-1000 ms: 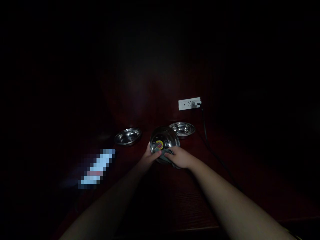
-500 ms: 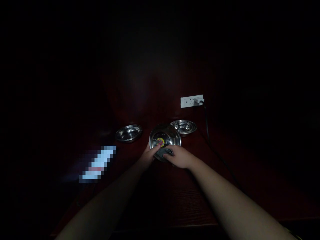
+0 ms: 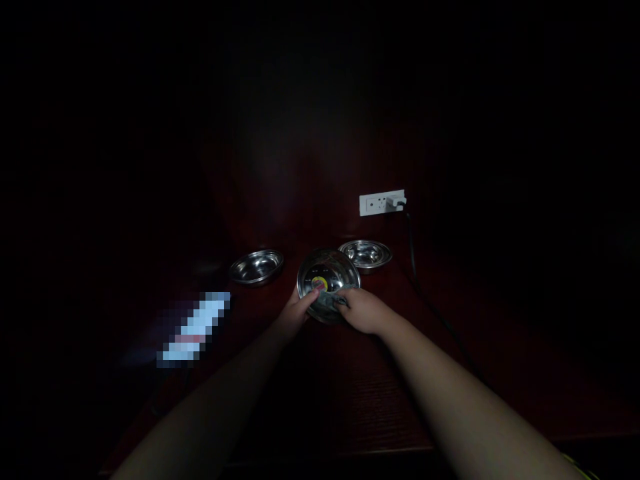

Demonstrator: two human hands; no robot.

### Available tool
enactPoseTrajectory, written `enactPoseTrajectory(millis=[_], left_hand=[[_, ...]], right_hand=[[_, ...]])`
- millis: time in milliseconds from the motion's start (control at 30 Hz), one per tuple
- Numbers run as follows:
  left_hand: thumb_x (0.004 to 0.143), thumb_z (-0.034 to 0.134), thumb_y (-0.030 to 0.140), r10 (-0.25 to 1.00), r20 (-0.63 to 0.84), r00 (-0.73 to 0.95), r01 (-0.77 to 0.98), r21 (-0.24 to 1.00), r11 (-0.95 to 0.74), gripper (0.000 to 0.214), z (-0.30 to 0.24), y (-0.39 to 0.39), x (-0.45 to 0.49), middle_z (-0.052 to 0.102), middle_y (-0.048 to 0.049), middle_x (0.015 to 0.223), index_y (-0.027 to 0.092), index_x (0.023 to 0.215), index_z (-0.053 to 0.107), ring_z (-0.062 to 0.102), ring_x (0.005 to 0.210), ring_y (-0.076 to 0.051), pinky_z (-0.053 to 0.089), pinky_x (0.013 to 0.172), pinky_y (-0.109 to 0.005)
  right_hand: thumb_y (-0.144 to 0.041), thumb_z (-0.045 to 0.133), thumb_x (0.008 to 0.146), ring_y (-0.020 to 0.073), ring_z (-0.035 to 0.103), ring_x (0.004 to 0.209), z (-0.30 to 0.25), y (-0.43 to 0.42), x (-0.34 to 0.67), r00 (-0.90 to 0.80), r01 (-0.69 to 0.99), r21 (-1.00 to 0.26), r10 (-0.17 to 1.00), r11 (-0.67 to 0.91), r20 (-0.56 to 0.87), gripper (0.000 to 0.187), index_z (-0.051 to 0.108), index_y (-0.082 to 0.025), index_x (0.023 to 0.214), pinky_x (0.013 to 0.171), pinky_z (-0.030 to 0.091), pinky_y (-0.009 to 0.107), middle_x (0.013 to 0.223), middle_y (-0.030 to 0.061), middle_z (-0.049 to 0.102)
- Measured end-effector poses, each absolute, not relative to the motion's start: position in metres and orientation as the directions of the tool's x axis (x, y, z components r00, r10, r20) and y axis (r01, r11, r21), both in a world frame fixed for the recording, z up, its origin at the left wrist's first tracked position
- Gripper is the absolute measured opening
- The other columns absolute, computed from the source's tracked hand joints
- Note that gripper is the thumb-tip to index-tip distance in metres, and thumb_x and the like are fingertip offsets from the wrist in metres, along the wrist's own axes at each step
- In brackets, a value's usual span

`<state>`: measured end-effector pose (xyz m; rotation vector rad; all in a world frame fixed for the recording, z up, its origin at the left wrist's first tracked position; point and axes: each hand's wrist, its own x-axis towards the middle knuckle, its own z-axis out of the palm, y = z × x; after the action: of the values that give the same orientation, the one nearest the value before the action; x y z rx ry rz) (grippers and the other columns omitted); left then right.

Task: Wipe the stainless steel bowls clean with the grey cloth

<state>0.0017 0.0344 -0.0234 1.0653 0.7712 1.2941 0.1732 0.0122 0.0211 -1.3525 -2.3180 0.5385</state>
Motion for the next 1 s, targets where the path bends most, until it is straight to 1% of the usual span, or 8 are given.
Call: enactPoseTrajectory(millis=[100,267,367,433,567,733,900,1000], left_hand=[[0.068,0.072,0.033,0.981,0.124,0.15,-0.381,0.923,-0.059,0.058,-0.025,0.035,0.002,0.06,-0.0112,0.118,0.018,0.119,0.048,0.057,0.109,-0.024,0.039,0.1,-0.043],[0.071,0.07,0.033,0.969,0.188,0.162,-0.394,0.912,-0.112,0.059,-0.03,0.039,0.001,0.061,-0.0097,0.118,0.02,0.124,0.047,0.058,0.109,-0.023,0.039,0.1,-0.041],[0.072,0.068,0.036,0.976,0.164,0.141,-0.389,0.916,-0.098,0.057,-0.032,0.042,0.0,0.061,-0.0102,0.118,0.019,0.123,0.048,0.058,0.109,-0.024,0.038,0.101,-0.041],[0.072,0.068,0.037,0.983,0.136,0.125,-0.404,0.912,-0.075,0.057,-0.031,0.042,0.0,0.063,-0.0105,0.115,0.018,0.122,0.05,0.059,0.106,-0.024,0.039,0.101,-0.042],[0.069,0.07,0.036,0.989,0.097,0.115,-0.453,0.891,-0.035,0.059,-0.025,0.04,0.003,0.065,-0.0099,0.111,0.019,0.122,0.05,0.06,0.104,-0.025,0.04,0.099,-0.044],[0.069,0.07,0.035,0.987,0.093,0.129,-0.472,0.882,-0.022,0.059,-0.022,0.036,0.005,0.063,-0.0094,0.116,0.02,0.122,0.05,0.058,0.108,-0.025,0.04,0.1,-0.043],[0.07,0.07,0.036,0.983,0.095,0.155,-0.438,0.899,-0.018,0.058,-0.024,0.037,0.002,0.062,-0.0102,0.117,0.02,0.122,0.05,0.058,0.109,-0.025,0.04,0.101,-0.044],[0.071,0.069,0.036,0.978,0.1,0.185,-0.44,0.898,-0.009,0.055,-0.023,0.036,0.001,0.061,-0.0103,0.119,0.02,0.12,0.051,0.057,0.11,-0.025,0.04,0.1,-0.043]], right_hand=[[-0.028,0.043,0.086,0.0175,0.06,0.078,0.023,0.011,0.173,-0.478,0.673,-0.581,0.869,0.457,0.13,0.025,0.063,-0.015,0.092,0.075,0.044,0.029,0.088,0.0076,0.067],[-0.031,0.043,0.088,0.0157,0.059,0.078,0.023,0.006,0.17,-0.569,0.501,-0.723,0.811,0.475,0.139,0.027,0.062,-0.014,0.095,0.075,0.045,0.028,0.088,0.0056,0.066],[-0.031,0.042,0.089,0.0147,0.059,0.078,0.024,0.004,0.167,-0.6,0.406,-0.784,0.784,0.469,0.159,0.028,0.062,-0.014,0.098,0.075,0.046,0.027,0.088,0.005,0.066],[-0.031,0.042,0.089,0.0145,0.06,0.077,0.024,0.003,0.166,-0.598,0.395,-0.796,0.786,0.459,0.156,0.029,0.063,-0.013,0.098,0.073,0.046,0.026,0.088,0.0051,0.067],[-0.03,0.043,0.088,0.015,0.06,0.075,0.025,0.004,0.166,-0.548,0.507,-0.722,0.823,0.47,0.151,0.028,0.064,-0.013,0.094,0.072,0.045,0.026,0.085,0.0052,0.067],[-0.03,0.045,0.086,0.015,0.059,0.068,0.026,0.007,0.17,-0.498,0.663,-0.596,0.861,0.454,0.103,0.026,0.066,-0.015,0.088,0.068,0.044,0.026,0.079,0.0053,0.067],[-0.027,0.043,0.086,0.0179,0.062,0.074,0.026,0.01,0.172,-0.403,0.777,-0.474,0.906,0.414,0.131,0.025,0.066,-0.016,0.086,0.07,0.044,0.027,0.084,0.0087,0.069],[-0.026,0.042,0.086,0.0209,0.063,0.082,0.025,0.011,0.17,-0.305,0.859,-0.381,0.94,0.342,0.154,0.026,0.065,-0.015,0.092,0.073,0.044,0.028,0.092,0.0125,0.069]])
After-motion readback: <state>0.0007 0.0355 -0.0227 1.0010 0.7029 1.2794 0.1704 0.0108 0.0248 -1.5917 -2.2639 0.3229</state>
